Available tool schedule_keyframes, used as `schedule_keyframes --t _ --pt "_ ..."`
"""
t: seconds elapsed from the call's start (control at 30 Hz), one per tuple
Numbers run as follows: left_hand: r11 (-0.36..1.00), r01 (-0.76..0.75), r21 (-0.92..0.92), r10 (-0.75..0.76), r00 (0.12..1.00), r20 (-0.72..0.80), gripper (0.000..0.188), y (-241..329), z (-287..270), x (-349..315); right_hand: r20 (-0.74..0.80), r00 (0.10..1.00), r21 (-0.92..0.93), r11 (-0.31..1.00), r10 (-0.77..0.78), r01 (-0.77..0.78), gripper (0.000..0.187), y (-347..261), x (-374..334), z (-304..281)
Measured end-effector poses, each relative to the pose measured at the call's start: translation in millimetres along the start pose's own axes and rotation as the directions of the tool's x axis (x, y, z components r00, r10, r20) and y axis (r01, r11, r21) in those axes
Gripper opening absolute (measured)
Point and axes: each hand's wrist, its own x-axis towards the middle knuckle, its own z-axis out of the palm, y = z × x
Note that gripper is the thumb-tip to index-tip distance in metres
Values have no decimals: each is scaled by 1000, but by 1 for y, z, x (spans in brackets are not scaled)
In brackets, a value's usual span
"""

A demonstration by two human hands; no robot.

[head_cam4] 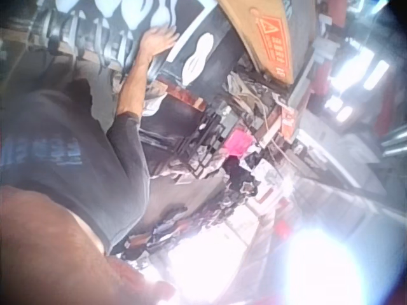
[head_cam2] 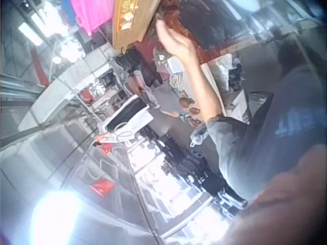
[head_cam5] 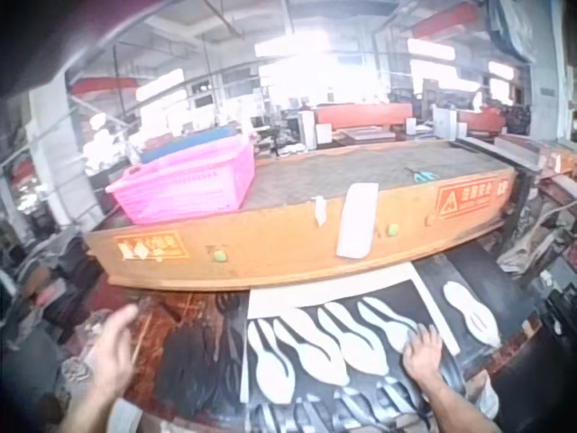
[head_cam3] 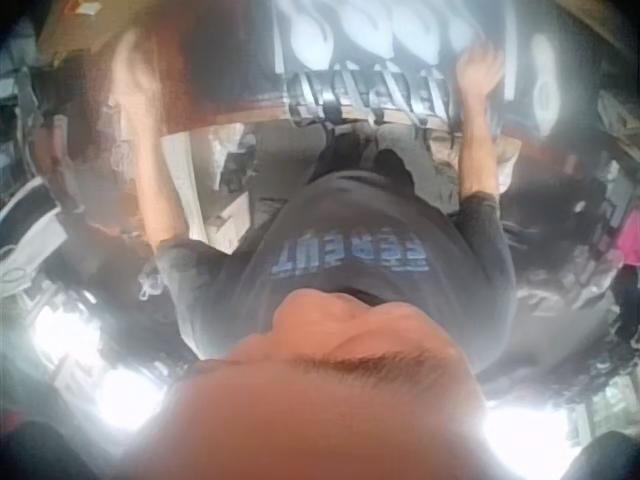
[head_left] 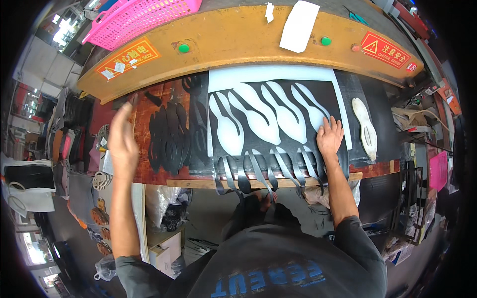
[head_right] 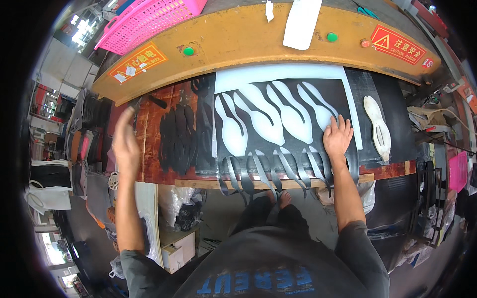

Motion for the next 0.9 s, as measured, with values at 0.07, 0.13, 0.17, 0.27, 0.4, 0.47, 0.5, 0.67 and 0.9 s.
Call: schedule_keyframes --t 0.07,0.13,0.17,0.27,0.4,0.47,0.5,0.67,0.9 --pt "964 -153 216 108 972 207 46 -33 31 -51 -7 1000 -11 1000 -8 8 46 0 0 0" --pt "949 -107 296 -58 866 497 57 -64 62 -103 -4 1000 -9 1000 -15 15 46 1 0 0" --pt "931 -115 348 -105 825 556 60 -77 69 -126 5 1000 -4 1000 -12 12 46 1 0 0" --pt "868 70 492 -424 622 658 72 -98 82 -165 1 1000 -27 1000 4 -4 45 1 0 0" --pt "963 83 258 -201 857 474 72 -100 118 -156 -27 999 -22 999 -29 29 45 3 -1 0" --pt "949 4 314 -175 837 519 68 -104 146 -145 -41 999 -41 999 -30 28 45 4 -1 1" --pt "941 -34 336 -163 826 539 68 -109 155 -142 -37 999 -40 999 -34 33 45 4 0 1" --pt "904 -110 414 -150 824 547 64 -159 128 -132 -19 999 -46 999 -30 29 44 4 1 -2" --pt "912 20 410 -232 849 475 43 -127 141 -96 -63 998 -33 999 -27 25 40 2 -1 -1"
